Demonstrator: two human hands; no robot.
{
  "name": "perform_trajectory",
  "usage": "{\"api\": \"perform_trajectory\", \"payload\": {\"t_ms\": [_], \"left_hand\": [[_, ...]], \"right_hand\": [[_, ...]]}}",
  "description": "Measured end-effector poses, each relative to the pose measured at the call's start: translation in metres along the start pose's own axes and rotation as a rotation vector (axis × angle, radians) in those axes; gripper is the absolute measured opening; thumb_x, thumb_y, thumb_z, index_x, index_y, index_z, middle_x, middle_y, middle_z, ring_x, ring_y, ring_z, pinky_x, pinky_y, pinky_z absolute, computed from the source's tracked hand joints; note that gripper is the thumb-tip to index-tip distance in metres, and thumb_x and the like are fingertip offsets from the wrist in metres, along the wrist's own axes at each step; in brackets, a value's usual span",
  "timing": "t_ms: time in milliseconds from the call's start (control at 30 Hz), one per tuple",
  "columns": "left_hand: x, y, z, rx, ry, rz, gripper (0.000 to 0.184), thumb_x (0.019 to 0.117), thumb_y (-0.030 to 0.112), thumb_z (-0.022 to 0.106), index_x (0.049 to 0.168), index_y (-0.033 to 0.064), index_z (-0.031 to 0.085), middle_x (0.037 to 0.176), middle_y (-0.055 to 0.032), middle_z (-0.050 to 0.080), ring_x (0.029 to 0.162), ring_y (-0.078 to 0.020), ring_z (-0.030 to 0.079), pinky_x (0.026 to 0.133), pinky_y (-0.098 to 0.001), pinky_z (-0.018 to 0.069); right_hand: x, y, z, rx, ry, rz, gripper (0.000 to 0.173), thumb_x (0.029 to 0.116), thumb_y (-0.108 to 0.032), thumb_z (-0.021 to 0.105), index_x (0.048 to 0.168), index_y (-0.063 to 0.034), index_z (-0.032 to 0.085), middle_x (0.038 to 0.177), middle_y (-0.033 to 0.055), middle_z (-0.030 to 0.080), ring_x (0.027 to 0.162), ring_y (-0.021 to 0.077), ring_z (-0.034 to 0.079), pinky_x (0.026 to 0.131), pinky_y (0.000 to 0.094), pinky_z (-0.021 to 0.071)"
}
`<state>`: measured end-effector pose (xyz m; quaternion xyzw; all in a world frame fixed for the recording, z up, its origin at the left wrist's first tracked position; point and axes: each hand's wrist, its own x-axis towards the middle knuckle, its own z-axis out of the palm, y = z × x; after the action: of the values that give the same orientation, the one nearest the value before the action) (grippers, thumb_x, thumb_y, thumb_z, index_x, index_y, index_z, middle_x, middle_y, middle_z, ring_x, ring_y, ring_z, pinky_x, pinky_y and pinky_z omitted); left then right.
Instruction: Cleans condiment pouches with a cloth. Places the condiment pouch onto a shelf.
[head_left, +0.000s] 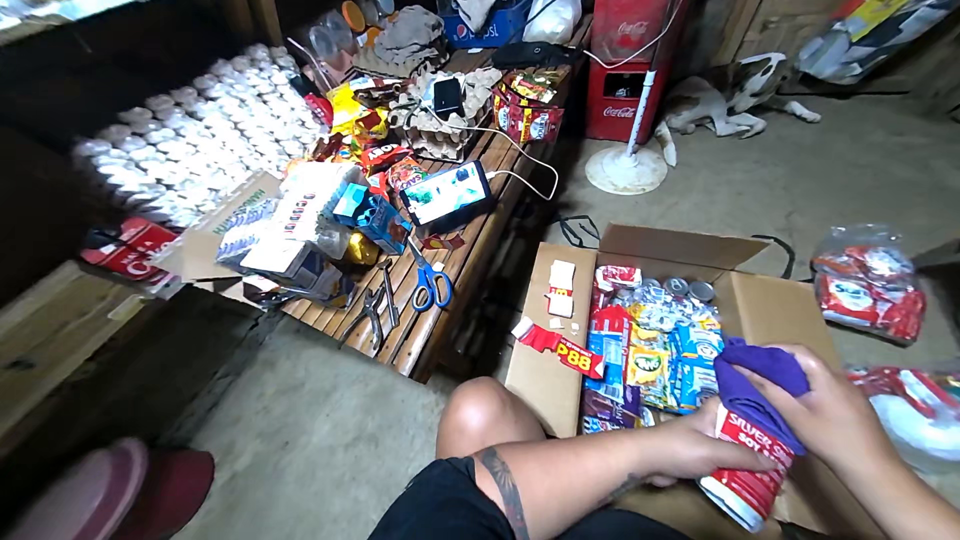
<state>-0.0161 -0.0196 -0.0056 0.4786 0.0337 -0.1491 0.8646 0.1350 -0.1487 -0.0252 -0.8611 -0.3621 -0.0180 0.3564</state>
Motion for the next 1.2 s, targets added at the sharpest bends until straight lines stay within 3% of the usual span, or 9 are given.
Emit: {"api": "perform_trajectory", "payload": {"t_ms": [467, 967, 1200], "left_hand": [[0.0020, -0.0048, 0.0000, 0.020, 0.006, -0.027, 0.074, 0.0984, 0.003, 0.052, 0.157, 0.0016, 0.007, 0.137, -0.0224, 0.051, 0.115, -0.0190, 0.061, 0.101, -0.0377, 0.0502], [0.0011, -0.0049, 0.0002, 0.177, 0.031, -0.017, 0.069, 0.0995, 0.000, 0.053, 0.156, -0.0049, 0.012, 0.140, -0.0291, 0.050, 0.124, -0.0257, 0.058, 0.107, -0.0413, 0.0462], [0.0014, -0.0057, -0.0006, 0.178, 0.030, -0.017, 0.068, 0.0993, 0.001, 0.053, 0.155, -0.0040, 0.014, 0.139, -0.0279, 0.050, 0.122, -0.0247, 0.059, 0.105, -0.0408, 0.0471]], "right_hand": [[0.0011, 0.0008, 0.0017, 0.014, 0.015, 0.014, 0.056, 0.0831, -0.043, 0.068, 0.113, 0.0050, 0.065, 0.099, 0.0257, 0.070, 0.092, 0.0451, 0.069, 0.079, 0.0677, 0.0504], [0.0026, -0.0009, 0.0030, 0.092, 0.002, 0.081, 0.055, 0.0831, -0.038, 0.071, 0.116, 0.0061, 0.064, 0.100, 0.0257, 0.070, 0.095, 0.0414, 0.069, 0.083, 0.0646, 0.0508], [0.0026, 0.0037, 0.0055, 0.108, -0.007, 0.099, 0.057, 0.0819, -0.040, 0.070, 0.116, 0.0046, 0.064, 0.100, 0.0242, 0.070, 0.095, 0.0388, 0.069, 0.083, 0.0627, 0.0511]]}}
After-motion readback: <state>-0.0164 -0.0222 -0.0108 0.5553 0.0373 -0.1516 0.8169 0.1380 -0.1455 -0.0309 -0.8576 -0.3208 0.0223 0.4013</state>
